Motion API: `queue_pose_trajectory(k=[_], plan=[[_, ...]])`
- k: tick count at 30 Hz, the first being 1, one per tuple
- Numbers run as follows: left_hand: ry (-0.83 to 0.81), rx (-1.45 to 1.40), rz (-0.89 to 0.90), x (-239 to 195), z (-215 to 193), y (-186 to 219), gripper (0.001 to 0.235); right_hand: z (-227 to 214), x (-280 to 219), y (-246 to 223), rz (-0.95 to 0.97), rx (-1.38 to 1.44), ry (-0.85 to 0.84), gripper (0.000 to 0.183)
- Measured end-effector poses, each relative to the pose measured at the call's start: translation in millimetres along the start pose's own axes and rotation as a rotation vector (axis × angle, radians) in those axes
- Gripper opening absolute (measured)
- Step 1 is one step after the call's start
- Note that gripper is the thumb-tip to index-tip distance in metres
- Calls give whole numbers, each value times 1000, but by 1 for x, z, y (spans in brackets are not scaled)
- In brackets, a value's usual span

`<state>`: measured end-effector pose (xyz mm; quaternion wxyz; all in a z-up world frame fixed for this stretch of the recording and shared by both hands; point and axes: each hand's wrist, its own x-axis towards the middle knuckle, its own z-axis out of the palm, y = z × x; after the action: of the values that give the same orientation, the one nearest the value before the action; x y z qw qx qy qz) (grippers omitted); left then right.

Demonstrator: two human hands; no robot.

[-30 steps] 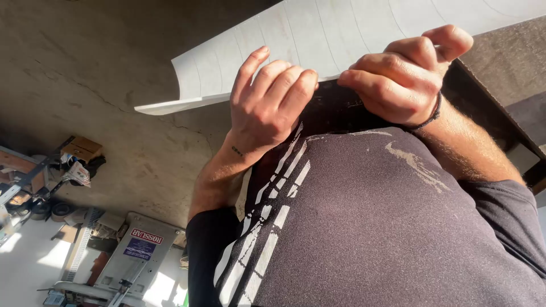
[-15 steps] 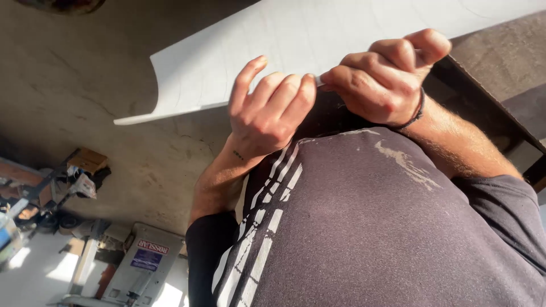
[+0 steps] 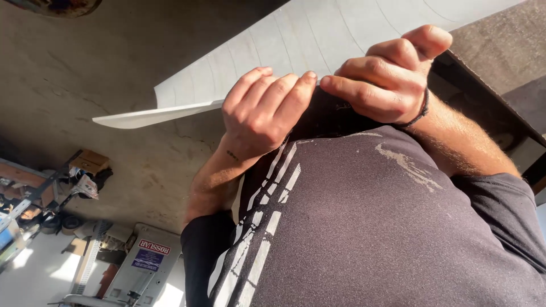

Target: The recorder is folding and smoothing the edge of a white plastic sheet on a workbench in a workshop.

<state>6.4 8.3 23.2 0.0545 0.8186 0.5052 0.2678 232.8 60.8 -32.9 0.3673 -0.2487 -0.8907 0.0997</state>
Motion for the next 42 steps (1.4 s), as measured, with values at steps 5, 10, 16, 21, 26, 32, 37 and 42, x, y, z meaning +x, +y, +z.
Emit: queue_pose_trajectory(k=[5,10,16,21,26,32,37,42], plan=[[-8,-15,-33,-4,-3,5,11,2,-8,-2,-17,-24,-16,7],[17,16,-22,-15,-2,2,9,3,-1,-8,-61,-62,-42,7],[-4,180,80,-25,-20,2,8,2,14,-20,-61,-69,-53,18],[87,125,-46,-52,-10,-6,6,-5,-2,-15,-41,-105,-118,13],[-14,26,-114,-44,-8,-2,13,-3,-2,-13,-55,-31,-118,10],[7,49,-60,-30,-15,5,9,-6,11,-14,-96,-24,-162,9],[53,153,-23,-41,-8,11,10,-7,10,-16,-86,-14,-224,13],[77,134,-55,-45,-27,4,8,-17,29,-18,-201,-68,-318,19]])
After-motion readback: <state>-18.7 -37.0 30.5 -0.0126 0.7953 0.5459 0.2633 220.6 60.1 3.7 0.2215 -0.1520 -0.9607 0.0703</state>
